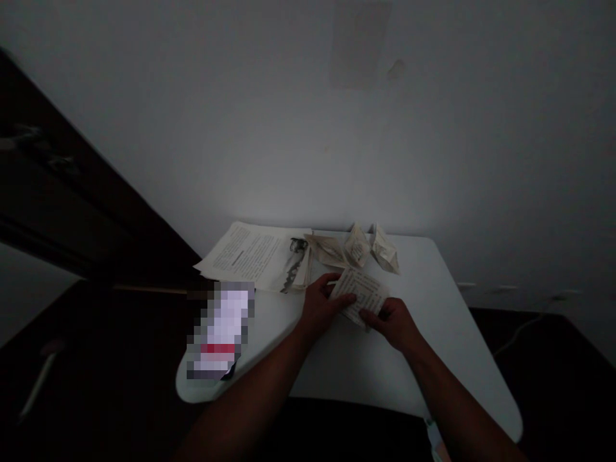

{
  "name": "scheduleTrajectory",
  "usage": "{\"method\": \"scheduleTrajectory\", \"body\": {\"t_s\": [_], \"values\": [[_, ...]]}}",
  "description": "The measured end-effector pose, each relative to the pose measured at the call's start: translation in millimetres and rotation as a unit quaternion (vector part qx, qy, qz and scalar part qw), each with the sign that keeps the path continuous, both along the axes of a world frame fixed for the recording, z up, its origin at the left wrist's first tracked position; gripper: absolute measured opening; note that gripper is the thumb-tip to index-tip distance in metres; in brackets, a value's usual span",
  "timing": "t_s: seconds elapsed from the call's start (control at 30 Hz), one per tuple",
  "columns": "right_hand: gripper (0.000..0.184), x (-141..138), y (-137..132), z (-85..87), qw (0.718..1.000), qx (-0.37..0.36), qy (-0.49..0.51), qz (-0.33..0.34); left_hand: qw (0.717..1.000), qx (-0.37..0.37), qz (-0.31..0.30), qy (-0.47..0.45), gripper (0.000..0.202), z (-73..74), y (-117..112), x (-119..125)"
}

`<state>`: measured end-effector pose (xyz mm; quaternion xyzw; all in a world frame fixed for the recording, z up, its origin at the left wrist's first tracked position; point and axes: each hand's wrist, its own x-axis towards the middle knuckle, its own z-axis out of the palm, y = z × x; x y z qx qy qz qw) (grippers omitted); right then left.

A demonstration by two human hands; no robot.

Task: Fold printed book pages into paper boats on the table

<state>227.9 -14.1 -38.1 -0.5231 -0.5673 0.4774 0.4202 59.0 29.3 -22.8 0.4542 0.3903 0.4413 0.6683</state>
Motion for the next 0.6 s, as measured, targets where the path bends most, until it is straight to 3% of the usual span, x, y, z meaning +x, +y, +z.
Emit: {"method": "scheduleTrajectory", "body": {"t_s": [0.6], "values": [[0.032,0.0,-1.0,-1.1,0.999,-0.014,-0.031,0.028,0.998,-0.005,0.052,-0.021,0.061,-6.3,5.0,-2.9]]}}
